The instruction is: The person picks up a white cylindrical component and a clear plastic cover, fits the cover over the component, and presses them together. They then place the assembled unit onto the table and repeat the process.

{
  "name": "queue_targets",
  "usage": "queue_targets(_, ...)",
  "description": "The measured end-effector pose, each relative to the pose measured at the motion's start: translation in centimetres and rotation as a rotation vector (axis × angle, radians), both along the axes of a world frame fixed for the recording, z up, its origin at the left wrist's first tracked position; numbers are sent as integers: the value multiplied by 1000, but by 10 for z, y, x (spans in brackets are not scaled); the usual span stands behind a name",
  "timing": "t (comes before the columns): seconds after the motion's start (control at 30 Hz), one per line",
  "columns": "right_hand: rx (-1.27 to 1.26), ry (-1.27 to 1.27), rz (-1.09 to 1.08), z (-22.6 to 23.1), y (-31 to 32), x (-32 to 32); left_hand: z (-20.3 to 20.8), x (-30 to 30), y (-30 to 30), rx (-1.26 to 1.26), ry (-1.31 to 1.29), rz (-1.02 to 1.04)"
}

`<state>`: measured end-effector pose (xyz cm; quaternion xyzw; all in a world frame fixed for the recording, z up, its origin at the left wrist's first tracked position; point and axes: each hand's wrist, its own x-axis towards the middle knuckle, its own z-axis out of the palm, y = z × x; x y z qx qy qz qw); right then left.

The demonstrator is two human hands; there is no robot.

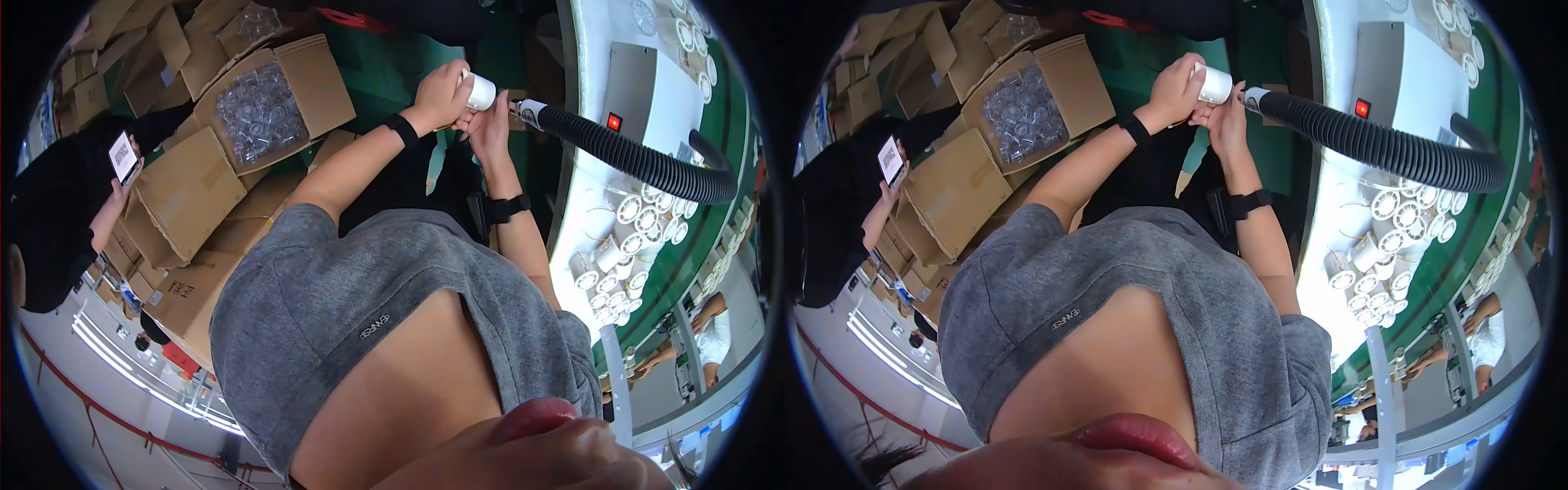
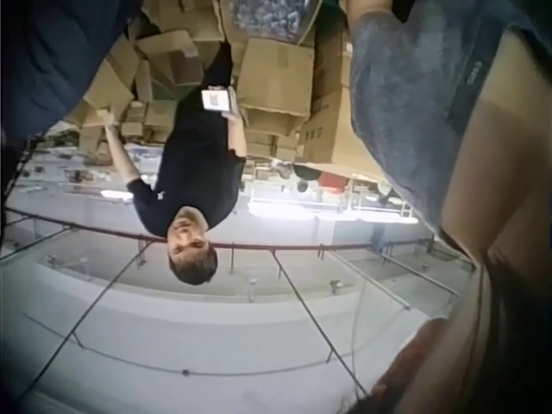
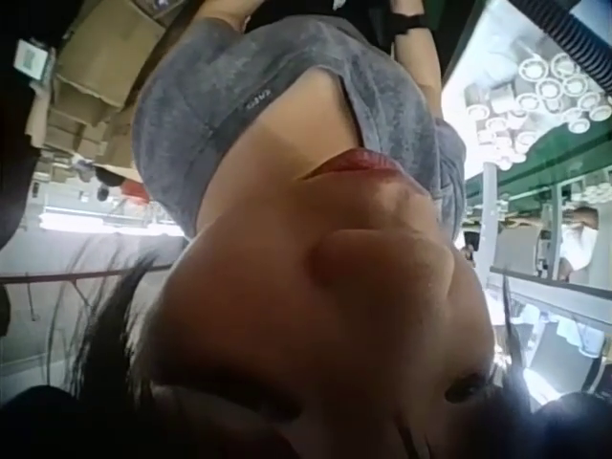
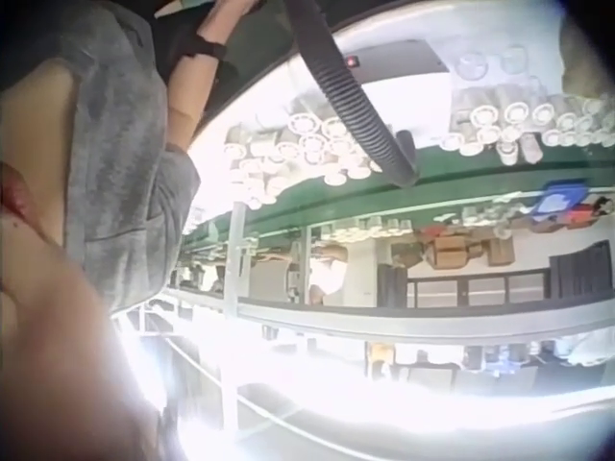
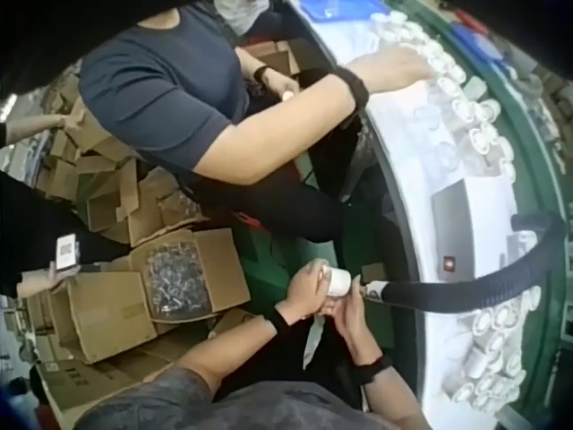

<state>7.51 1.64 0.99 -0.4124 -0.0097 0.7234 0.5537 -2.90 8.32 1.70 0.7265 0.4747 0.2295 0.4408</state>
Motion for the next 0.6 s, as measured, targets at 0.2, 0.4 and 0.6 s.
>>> queue_targets(0.2, -172, 267, 29, -21, -8, 15, -2, 1, -13, 256, -2, -293)
queue_targets(0.4, -121, -134, -173, -15, -15, 7, -10, 23, -18, -236, -2, -98)
queue_targets(0.6, -36, -762, -129, -1, -22, -5, -16, 16, -11, -949, -83, -3)
